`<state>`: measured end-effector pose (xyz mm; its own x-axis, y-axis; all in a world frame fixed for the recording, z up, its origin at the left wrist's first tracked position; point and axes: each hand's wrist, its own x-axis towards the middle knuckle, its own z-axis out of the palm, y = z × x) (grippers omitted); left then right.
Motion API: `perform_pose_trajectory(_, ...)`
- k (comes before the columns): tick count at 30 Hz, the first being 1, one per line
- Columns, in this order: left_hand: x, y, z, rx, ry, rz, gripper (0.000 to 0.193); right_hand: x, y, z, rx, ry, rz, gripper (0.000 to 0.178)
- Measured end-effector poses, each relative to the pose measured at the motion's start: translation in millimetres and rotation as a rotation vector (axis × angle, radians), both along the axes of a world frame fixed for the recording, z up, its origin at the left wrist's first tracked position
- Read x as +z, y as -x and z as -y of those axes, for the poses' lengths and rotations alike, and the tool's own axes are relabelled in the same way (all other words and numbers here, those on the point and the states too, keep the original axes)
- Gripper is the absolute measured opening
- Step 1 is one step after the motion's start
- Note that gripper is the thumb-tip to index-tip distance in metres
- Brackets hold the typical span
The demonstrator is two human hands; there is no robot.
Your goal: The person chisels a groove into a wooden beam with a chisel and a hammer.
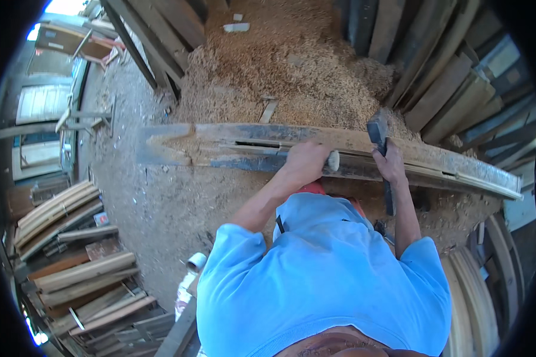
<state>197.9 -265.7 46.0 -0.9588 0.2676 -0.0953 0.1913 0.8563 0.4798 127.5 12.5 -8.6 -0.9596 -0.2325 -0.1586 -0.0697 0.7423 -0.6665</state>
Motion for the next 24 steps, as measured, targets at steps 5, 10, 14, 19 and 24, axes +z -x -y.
perform_pose_trajectory(5, 2.3, -45.8, 105.6, 0.763, -0.462, 0.055, 0.049, -15.7, 23.3, 40.8, 0.170, -0.071, 0.267, 0.045)
perform_pose_trajectory(10, -70.5, -88.5, 213.3, 1.062, 0.104, 0.084, 0.063, -20.9, 39.7, 61.8, 0.279, -0.088, 0.338, 0.045)
perform_pose_trajectory(14, -101.7, -82.8, 234.5, 1.112, -0.125, 0.180, 0.055, -31.7, 55.3, 67.7, 0.337, -0.222, 0.400, 0.046)
perform_pose_trajectory(19, -126.0, -86.1, 226.5, 1.296, -0.758, 0.334, 0.026, -39.2, 64.2, 72.0, 0.390, -0.219, 0.492, 0.045)
perform_pose_trajectory(24, -114.1, -79.9, 214.2, 1.300, -0.868, 0.210, 0.013, -49.2, 76.1, 72.1, 0.483, -0.238, 0.557, 0.047)
